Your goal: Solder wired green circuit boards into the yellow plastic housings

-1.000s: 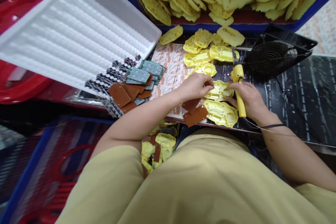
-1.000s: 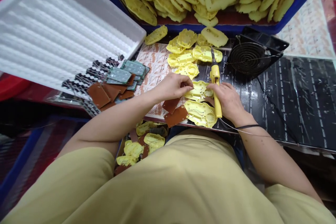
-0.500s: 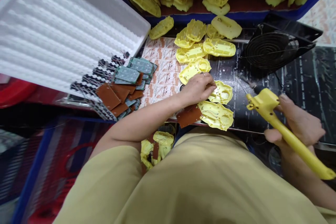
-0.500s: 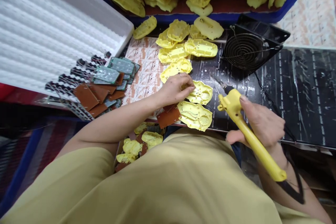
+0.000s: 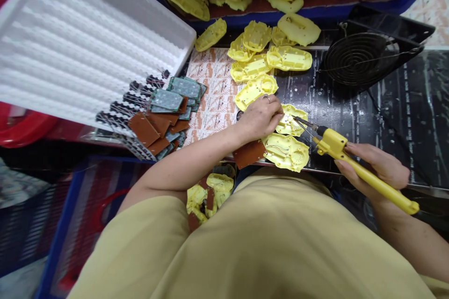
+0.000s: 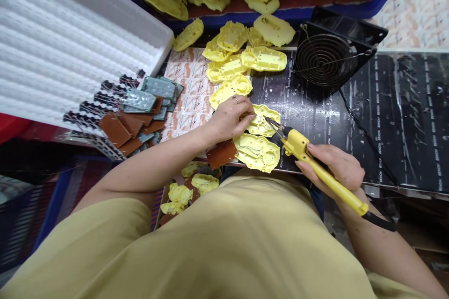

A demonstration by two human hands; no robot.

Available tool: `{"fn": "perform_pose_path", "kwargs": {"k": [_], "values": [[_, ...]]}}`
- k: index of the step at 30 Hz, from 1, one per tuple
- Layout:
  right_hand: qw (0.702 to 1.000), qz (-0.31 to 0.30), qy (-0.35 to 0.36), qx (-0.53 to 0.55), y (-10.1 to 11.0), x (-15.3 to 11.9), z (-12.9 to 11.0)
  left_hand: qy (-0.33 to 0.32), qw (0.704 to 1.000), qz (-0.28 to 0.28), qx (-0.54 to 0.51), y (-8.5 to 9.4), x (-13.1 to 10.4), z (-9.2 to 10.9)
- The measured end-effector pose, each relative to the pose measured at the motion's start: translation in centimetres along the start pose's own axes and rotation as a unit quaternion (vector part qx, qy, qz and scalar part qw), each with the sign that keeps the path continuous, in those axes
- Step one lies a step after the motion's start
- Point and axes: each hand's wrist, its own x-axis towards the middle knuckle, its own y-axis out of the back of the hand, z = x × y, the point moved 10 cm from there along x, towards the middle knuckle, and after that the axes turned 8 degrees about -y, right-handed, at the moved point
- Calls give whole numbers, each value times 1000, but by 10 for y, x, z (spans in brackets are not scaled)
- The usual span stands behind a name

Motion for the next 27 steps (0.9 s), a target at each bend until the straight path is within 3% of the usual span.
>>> {"fn": "perform_pose_path", "kwargs": {"k": [6,12,20,27], "values": [[998,6,17,67,-8,1,2,-23,999,11,20,2,-2,4],[996,-31,72,32,-10,12,-6,-40,999,3,33,1,-1,7],[996,-57,41,47,-5,19,-2,-54,997,-4,57,1,0,12],[994,-78,82,8,-6,15,-1,-44,997,2,56,1,0,11]]}}
